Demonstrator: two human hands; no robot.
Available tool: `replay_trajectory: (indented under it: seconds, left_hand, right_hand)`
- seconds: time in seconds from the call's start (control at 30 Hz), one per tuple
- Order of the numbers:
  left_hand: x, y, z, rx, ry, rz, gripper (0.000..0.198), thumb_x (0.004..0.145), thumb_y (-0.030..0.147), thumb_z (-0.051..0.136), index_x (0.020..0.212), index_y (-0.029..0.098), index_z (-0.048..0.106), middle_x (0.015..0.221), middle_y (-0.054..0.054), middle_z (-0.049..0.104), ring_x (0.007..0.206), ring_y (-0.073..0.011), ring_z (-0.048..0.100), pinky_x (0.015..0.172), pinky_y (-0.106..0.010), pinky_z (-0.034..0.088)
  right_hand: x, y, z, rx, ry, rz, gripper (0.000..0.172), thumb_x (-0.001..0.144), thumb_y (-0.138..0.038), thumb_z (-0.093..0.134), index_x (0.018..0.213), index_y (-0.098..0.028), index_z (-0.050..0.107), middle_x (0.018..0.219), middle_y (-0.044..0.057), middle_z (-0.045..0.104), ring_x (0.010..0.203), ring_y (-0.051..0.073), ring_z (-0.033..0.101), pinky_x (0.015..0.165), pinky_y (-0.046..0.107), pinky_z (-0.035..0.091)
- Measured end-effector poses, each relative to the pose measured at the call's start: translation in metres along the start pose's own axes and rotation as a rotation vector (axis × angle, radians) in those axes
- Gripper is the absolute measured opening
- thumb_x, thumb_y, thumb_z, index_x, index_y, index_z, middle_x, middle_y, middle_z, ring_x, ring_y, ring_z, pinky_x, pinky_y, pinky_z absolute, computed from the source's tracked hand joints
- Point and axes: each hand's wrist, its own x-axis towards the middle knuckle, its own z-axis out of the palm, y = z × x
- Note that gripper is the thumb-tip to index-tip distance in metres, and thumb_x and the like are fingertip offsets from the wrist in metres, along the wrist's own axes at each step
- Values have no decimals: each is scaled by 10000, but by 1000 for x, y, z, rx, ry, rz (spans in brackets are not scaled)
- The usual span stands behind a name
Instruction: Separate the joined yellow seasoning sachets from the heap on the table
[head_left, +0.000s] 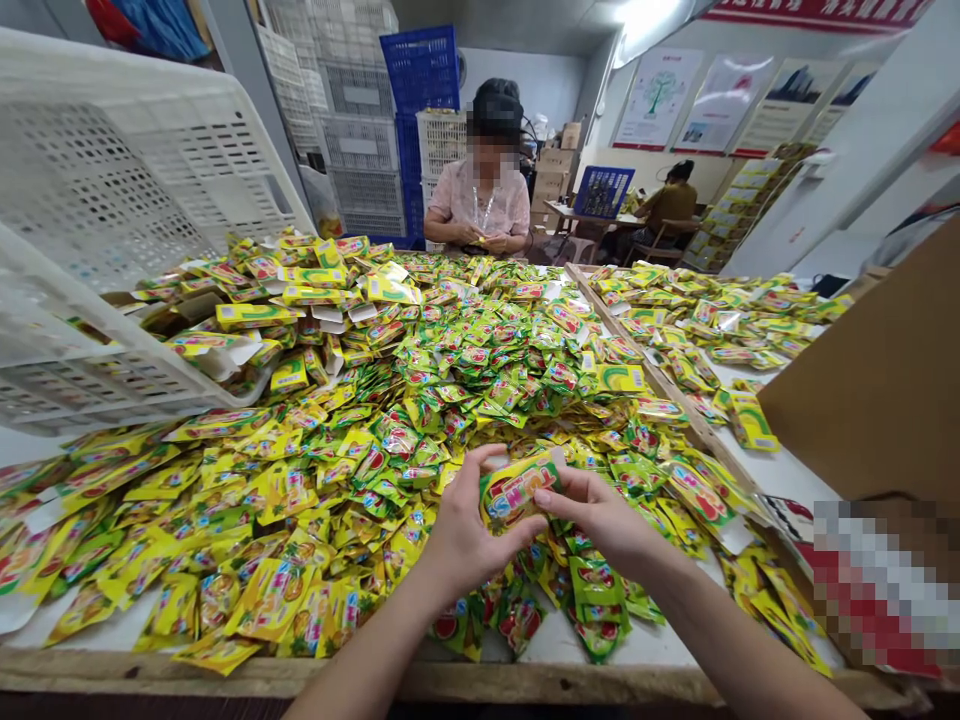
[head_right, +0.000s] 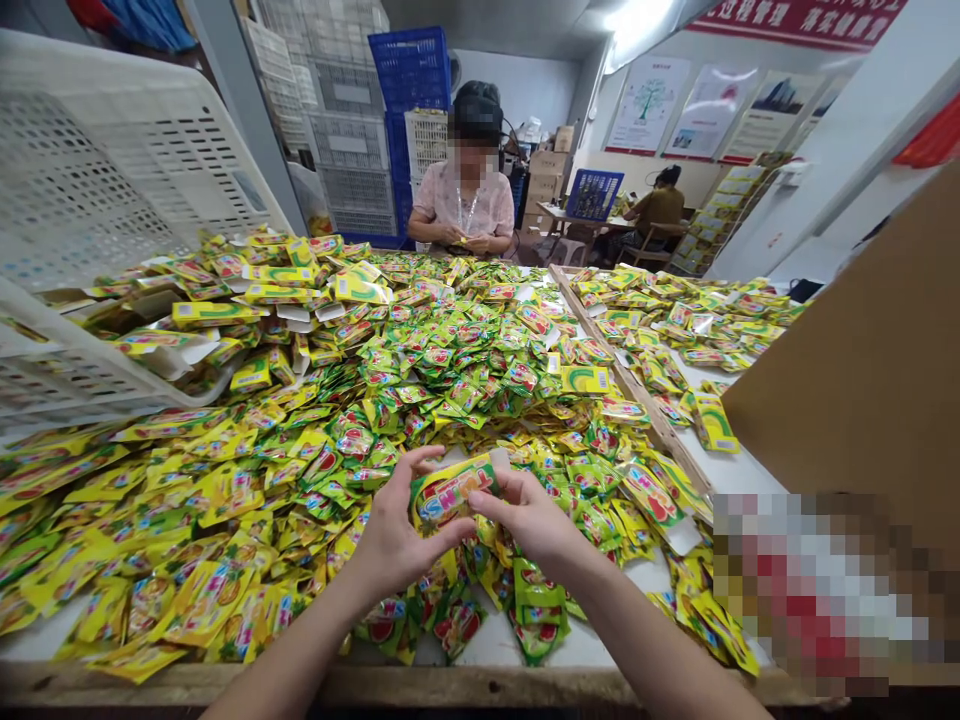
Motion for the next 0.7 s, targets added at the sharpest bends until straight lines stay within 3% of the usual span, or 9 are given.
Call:
replay_trajectory:
  seconds: [0.13,0.23,0.33,0.4,0.47,0.53,0.57,0.63,0.7]
  left_hand:
    - [-1,3,3,-374,-115,-250,411,883,444,473,1213,246,330,1002,-59,616,744,-161,649,598,-289,546]
    - [-5,-1,7,-407,-124,-282,344,886,478,461,1125,245,377,952,-50,610,615,-133,605,494,-259,508]
    - [-7,-2,11,-335,-34,-266,309,886,474,471,1072,231,429,993,-62,603,664,-139,606,547,-265,508]
    - [-7,-1,12,-330,-82,-280,329,897,464,457,1121,226,418,1007,-65,607,714,-151,617,615,-289,519]
    - [-5,-2,11,-309,-173,-258,417,897,451,468,1231,226,360,1055,-77,599,760,-157,622,696,-323,523]
    - [-3,-6,8,-251,-156,-199,530,879,435,509,1315,229,289,1143,-100,563,820,-163,616,772,-355,512]
    - [-1,-8,6,-219,-94,-173,566,867,425,530,1332,230,272,1174,-109,542,840,-166,608,792,-366,506]
    - [3,-11,1,-168,70,-143,575,848,401,560,1325,230,288,1181,-111,520,852,-168,593,797,-375,502]
    - [7,-12,-5,-145,224,-131,550,835,375,577,1301,229,322,1156,-102,517,860,-168,584,795,-370,499]
  right_hand:
    - [-2,0,3,66,58,-41,354,682,-467,742,920,-206,720,908,36,747,851,197,675,858,350,493]
    - [-5,6,9,82,18,-11,330,690,-477,730,856,-192,714,852,41,743,788,188,677,820,343,508]
    - [-7,20,11,63,203,-153,361,639,-445,779,891,-207,678,879,35,719,829,184,665,809,322,517]
    - [-6,27,2,22,352,-247,455,584,-422,817,954,-227,637,913,28,689,822,183,658,760,311,534]
    - [0,20,-22,-82,410,-247,561,543,-426,834,1017,-238,600,934,26,653,732,173,647,660,312,545]
    - [9,-7,-61,-254,477,-230,614,528,-448,833,1045,-231,581,970,38,620,673,167,624,598,329,537]
    - [13,-27,-85,-357,600,-279,581,547,-450,824,1023,-221,583,1007,54,604,742,186,625,644,344,536]
    - [19,-72,-133,-592,1026,-477,462,664,-473,749,990,-198,572,1101,100,560,979,249,579,802,393,504]
    - [20,-111,-170,-664,1229,-530,433,849,-445,567,1180,-183,472,1307,138,416,1263,293,360,1011,460,343]
